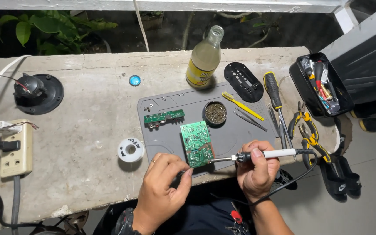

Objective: Soldering electronic components onto a printed circuit board using a soldering iron and solder wire.

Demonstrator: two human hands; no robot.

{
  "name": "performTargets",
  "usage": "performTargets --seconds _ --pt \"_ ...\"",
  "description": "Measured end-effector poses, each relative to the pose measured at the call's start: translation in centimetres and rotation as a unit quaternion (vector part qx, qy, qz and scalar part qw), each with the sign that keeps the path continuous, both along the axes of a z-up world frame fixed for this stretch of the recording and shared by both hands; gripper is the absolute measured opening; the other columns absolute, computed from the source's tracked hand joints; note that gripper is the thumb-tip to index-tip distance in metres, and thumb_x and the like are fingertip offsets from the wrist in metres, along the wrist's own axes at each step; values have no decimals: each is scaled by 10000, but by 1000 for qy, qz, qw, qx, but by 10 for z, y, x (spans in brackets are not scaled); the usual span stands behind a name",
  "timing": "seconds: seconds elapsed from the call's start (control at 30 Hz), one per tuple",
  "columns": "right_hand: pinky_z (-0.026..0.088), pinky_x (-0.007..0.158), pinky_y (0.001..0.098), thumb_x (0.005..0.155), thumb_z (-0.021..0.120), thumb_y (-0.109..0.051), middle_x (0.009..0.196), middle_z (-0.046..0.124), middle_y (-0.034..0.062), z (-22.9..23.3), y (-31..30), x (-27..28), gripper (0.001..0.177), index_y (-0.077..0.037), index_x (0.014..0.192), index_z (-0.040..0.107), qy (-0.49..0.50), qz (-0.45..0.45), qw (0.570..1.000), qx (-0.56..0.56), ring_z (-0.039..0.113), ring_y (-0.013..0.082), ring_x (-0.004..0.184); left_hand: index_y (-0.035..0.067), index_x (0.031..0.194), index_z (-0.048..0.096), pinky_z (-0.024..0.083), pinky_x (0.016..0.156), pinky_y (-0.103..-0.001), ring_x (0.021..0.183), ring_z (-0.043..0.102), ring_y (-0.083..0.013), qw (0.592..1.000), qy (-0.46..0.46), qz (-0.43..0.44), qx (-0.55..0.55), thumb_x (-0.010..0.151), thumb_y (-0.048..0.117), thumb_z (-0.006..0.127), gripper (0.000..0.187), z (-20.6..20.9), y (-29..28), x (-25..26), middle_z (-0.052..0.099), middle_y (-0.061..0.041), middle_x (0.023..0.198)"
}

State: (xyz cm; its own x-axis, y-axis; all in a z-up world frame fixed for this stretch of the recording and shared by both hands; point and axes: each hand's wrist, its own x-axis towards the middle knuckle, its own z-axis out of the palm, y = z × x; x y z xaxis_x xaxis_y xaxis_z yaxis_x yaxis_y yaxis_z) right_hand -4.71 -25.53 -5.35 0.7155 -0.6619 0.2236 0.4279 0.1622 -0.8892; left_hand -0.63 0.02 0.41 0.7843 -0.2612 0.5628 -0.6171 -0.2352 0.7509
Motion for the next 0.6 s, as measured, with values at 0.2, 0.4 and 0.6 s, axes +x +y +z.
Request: performTargets --seconds 0.2,0.4,0.6 --pt "471 620 359 1040 649 -193 786 523 95 4 2 2 164 -47 965 647 -14 8 999 -34 510 226 696 73 976 746 556 803 -356 850 653 -243 1000 10 -5 -12 978 29 817 84 -1 1 5 684 -59 951" --pt "464 634 363 1048 644 -206 794 507 97 3 4 2 171 -44 995 627 -11 15 998 -54 498 224 701 68 961 737 553 788 -342 832 625 -239 1000 15 -13 -6 986 24 812 91 -2 0 9 674 -48 920" --pt "473 655 366 1037 654 -213 807 518 94 5 5 3 175 -47 990 630 -6 14 998 -61 519 229 725 60 968 736 525 740 -344 813 622 -244 1000 11 -14 5 975 18 813 88 -5 -2 11 679 -58 919"
